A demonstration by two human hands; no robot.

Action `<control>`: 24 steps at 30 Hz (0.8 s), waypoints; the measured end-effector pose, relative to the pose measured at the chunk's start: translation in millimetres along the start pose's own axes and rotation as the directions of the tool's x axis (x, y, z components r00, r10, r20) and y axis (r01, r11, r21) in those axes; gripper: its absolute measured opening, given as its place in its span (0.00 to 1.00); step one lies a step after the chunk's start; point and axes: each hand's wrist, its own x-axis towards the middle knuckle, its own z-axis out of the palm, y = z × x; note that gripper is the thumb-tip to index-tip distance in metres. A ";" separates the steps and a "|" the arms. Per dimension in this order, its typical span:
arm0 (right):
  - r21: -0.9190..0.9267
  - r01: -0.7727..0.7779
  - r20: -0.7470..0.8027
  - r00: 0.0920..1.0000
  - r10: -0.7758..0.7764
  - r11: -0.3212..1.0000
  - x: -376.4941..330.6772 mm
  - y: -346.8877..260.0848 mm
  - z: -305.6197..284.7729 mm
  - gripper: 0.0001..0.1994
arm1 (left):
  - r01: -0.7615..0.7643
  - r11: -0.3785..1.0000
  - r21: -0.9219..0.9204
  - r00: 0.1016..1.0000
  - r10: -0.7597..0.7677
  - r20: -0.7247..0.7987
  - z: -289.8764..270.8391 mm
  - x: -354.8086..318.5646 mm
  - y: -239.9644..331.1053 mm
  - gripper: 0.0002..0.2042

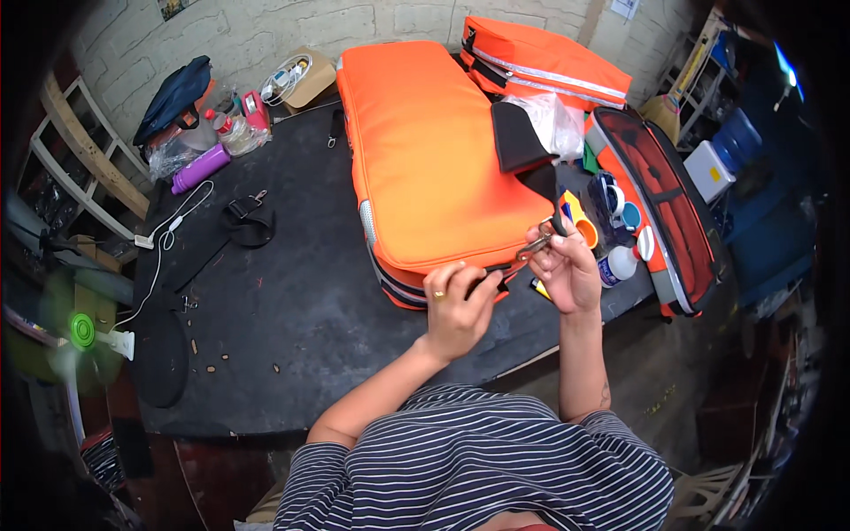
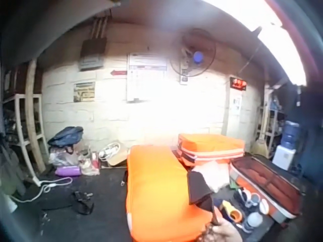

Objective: Inspecting, cleaning, and attaching straps to orange trauma bags.

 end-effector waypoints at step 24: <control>-0.559 0.019 -0.309 0.923 -0.229 0.829 -4.4 47.0 -7.2 0.06 | 0.092 0.986 -0.140 0.995 -0.098 -0.036 15.1 14.8 -10.5 0.05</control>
